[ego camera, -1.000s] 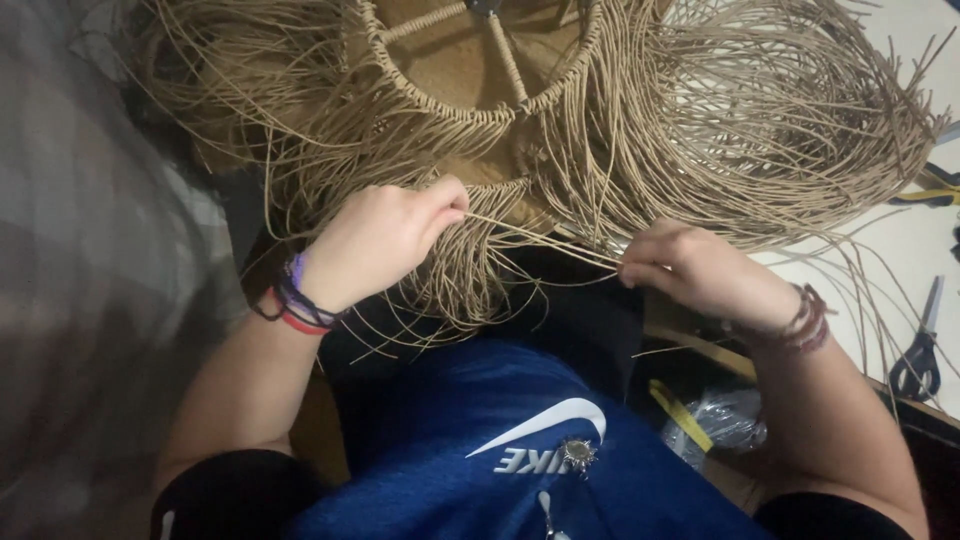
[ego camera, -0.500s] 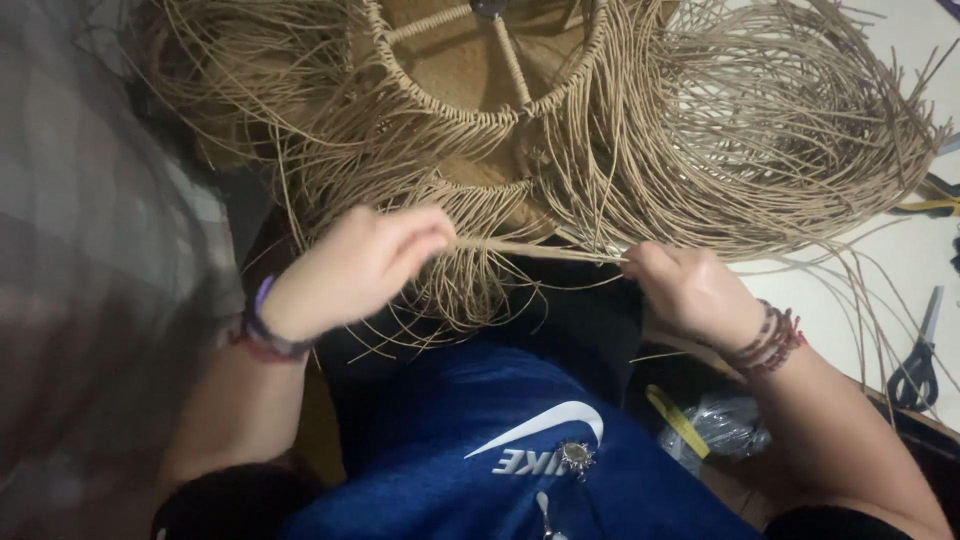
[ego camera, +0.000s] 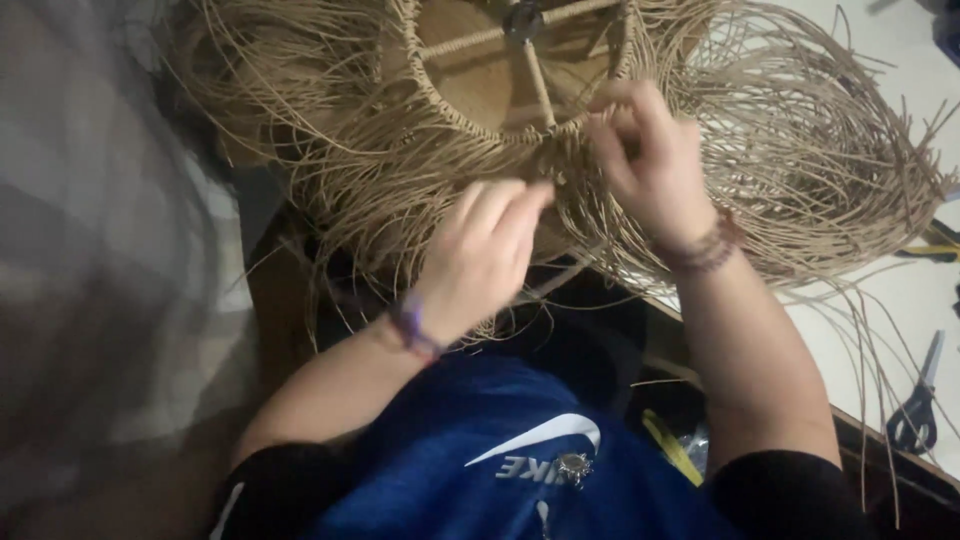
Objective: Weaving natural fibers onto a circular frame to create a lampshade, including measuring and cutting the fibers to length.
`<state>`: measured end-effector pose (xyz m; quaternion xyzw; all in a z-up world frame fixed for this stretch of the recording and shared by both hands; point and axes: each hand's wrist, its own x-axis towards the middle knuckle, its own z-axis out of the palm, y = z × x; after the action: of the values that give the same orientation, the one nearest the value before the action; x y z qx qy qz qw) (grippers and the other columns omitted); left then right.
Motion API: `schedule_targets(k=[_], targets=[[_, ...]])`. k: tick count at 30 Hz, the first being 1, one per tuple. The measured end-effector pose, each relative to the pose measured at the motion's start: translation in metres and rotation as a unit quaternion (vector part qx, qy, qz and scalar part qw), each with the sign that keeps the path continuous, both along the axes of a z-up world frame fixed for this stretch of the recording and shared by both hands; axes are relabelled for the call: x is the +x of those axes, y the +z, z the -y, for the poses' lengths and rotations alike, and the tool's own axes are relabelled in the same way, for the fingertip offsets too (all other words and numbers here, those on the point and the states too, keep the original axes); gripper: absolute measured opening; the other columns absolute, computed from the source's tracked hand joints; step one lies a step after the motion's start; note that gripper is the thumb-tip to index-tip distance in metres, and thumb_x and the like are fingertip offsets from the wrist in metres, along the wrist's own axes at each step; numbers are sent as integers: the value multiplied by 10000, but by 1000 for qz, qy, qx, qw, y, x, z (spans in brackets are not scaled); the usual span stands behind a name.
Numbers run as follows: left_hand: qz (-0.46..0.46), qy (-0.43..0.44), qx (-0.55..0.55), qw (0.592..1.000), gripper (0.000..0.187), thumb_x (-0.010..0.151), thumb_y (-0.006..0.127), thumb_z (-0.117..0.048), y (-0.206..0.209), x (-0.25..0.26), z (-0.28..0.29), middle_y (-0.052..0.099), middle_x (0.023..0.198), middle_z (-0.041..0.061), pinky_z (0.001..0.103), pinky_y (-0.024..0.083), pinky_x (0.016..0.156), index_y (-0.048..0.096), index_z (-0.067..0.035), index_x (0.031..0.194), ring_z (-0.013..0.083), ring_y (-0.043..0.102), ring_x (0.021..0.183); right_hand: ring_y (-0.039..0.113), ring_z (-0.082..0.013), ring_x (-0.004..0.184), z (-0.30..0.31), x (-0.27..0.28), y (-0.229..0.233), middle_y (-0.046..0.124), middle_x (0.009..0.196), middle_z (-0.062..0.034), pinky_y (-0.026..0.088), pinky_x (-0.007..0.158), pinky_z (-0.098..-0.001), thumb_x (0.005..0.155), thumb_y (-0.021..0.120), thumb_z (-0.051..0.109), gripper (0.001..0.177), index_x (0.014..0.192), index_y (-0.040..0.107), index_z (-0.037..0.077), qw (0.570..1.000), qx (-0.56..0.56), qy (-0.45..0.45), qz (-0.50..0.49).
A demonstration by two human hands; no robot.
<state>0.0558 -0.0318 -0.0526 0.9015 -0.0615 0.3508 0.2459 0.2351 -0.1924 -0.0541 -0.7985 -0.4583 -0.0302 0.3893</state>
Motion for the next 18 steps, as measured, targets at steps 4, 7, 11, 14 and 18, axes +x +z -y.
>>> schedule_targets(k=[4,7,11,14,18], targets=[[-207,29,38,977,438,954,469,-24,-53,31,-5,723,968,222,378,608,564,558,20,1381,307,746,742,531,-136,494,-44,-3,20,605,705,-11,448,430,-266,1096,604,11,45,1102,622,52,990,-52,16,130],[-254,81,95,959,545,970,548,-179,-74,40,-1,703,673,97,376,533,432,475,-49,1493,269,703,540,458,-68,471,-58,-5,22,553,637,66,367,379,-253,1118,660,154,182,937,662,143,943,-100,-8,316],[-239,93,-19,966,247,1001,529,-293,-73,46,3,696,780,91,414,555,489,641,-97,1102,304,715,632,576,-141,486,-64,-13,32,712,1001,-52,498,420,-302,962,624,185,64,984,676,155,925,-220,11,308],[-316,106,-36,942,405,1016,438,-433,-93,56,8,673,630,75,464,550,477,671,-115,924,342,733,620,705,-270,584,-62,-8,29,673,757,-13,571,521,-409,862,606,208,46,852,636,173,915,-299,27,268],[-292,101,-67,949,393,1025,461,-427,-91,49,1,673,609,82,457,545,472,665,-131,865,342,730,614,726,-414,667,-62,-21,49,705,816,-158,551,558,-546,922,678,162,202,1080,620,50,956,-272,21,109]])
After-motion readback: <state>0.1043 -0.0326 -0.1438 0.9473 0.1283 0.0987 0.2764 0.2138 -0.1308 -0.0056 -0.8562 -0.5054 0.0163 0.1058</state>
